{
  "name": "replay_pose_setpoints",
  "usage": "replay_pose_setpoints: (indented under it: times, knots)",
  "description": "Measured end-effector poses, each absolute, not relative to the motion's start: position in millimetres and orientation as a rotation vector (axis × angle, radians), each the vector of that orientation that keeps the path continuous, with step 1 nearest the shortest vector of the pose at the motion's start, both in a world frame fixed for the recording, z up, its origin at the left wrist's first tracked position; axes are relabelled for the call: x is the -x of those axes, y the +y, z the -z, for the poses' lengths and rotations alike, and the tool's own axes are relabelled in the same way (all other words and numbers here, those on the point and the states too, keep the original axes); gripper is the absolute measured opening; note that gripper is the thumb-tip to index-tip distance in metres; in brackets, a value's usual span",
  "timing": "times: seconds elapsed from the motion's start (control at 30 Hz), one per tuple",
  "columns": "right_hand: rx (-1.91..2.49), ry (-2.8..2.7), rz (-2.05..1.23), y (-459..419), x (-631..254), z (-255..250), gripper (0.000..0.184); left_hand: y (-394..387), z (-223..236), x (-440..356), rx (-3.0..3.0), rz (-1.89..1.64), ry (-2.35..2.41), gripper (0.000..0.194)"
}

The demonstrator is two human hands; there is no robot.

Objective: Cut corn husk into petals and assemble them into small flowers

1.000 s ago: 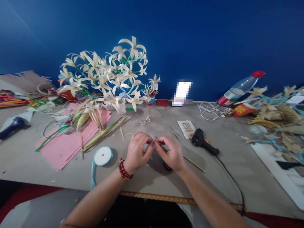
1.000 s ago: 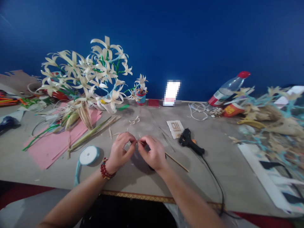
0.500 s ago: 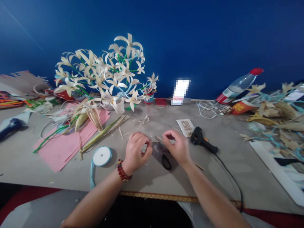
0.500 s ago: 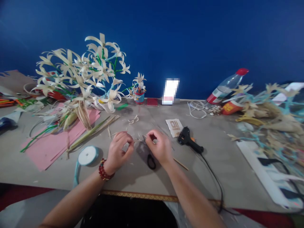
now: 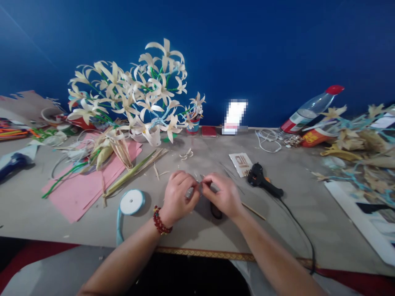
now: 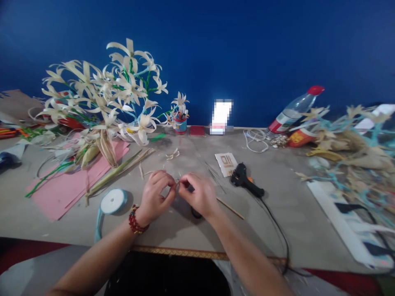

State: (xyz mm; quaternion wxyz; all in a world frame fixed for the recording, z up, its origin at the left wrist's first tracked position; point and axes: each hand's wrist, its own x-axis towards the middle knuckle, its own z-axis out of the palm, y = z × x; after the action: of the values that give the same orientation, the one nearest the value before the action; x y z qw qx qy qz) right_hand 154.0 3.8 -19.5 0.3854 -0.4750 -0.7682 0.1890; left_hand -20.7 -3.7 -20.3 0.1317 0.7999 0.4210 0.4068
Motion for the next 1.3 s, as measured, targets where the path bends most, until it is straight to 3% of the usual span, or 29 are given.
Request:
replay_pose_setpoints:
  times: [0.7, 0.9, 0.97, 1.3]
  knots:
    - [1.256, -1.876, -0.473, 9.5, -166.5, 18.0, 0.009, -3.8, 20.7, 21.2, -2.27, -1.222, 1.244, 0.013]
    - [1.144, -1.959, -0.617, 3.0, -156.4, 12.2, 0.008, -3.9, 20.8, 21.2, -2.253, -1.211, 1.265, 0.011]
    - [1.168, -1.971, -0.599, -0.1, -149.6, 13.5, 0.003, -4.1, 20.8, 20.3, -2.254, -1.222, 1.266, 0.011]
    - [1.344, -1.864, -0.536, 8.4, -163.4, 21.2, 0.008, -4.4, 21.5, 21.3, -2.241, -1.293, 1.281, 0.012]
